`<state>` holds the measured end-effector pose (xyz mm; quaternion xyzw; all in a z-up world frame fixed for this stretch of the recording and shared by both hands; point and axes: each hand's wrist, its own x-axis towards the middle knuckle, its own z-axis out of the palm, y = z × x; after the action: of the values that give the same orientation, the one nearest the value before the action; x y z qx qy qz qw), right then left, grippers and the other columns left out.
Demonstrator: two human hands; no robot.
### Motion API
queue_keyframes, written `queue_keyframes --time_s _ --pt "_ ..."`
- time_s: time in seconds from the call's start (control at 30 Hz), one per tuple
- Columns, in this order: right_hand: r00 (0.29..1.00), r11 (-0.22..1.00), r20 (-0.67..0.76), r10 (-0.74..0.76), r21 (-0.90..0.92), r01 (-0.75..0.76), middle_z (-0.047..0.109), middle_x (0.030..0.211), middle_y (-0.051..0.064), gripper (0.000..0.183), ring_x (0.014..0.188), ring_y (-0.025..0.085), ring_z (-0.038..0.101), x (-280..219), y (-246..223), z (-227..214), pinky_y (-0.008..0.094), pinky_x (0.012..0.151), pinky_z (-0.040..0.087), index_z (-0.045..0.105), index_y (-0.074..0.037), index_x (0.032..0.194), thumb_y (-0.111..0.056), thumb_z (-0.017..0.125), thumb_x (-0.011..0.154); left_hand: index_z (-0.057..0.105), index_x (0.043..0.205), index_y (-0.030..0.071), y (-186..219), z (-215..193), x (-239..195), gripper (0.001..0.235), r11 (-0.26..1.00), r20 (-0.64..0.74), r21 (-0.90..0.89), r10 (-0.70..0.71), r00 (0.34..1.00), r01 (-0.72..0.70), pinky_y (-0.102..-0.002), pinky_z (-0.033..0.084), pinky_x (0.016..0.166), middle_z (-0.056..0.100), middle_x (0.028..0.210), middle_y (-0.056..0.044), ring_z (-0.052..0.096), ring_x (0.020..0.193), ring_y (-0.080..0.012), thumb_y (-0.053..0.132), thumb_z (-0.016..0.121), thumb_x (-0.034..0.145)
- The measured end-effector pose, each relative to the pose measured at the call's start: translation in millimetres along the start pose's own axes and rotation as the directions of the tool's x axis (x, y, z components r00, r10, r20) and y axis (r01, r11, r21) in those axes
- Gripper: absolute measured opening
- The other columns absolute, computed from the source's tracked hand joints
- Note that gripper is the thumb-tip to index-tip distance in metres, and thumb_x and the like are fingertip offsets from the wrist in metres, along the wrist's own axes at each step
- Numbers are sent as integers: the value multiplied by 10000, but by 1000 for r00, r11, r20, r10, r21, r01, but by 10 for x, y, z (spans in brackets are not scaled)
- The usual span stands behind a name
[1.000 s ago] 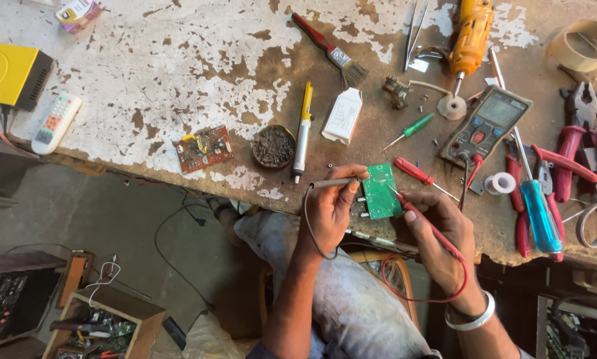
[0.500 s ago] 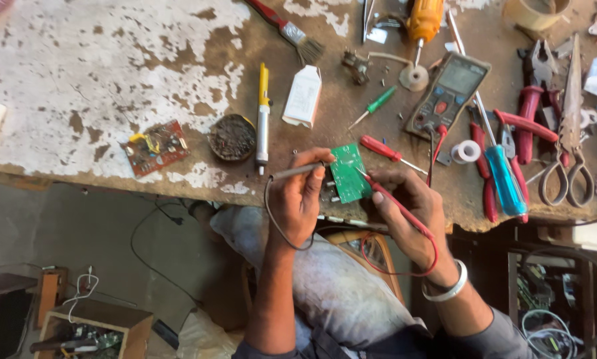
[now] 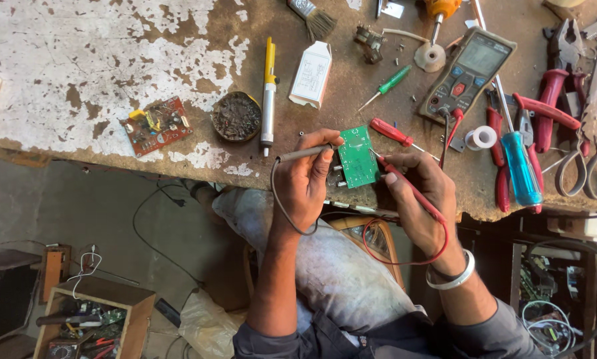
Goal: The person tests a green circuit board with a multimeter, then uses a soldering iron to reflow solder joints on the board. They handle multiple circuit boards and components on a cluttered workbench.
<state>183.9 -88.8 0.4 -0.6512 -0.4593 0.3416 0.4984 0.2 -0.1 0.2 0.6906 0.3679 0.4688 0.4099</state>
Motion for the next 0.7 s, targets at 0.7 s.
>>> queue_keyframes --time_s 0.7 --pt "996 991 -2 -88 -101 87 741 1100 78 249 953 92 672 18 -127 16 245 831 543 681 23 1222 -91 652 1002 654 1226 37 -16 9 3 179 1000 10 -5 18 1000 -18 -313 594 868 744 1153 -63 763 1020 -203 125 555 1106"
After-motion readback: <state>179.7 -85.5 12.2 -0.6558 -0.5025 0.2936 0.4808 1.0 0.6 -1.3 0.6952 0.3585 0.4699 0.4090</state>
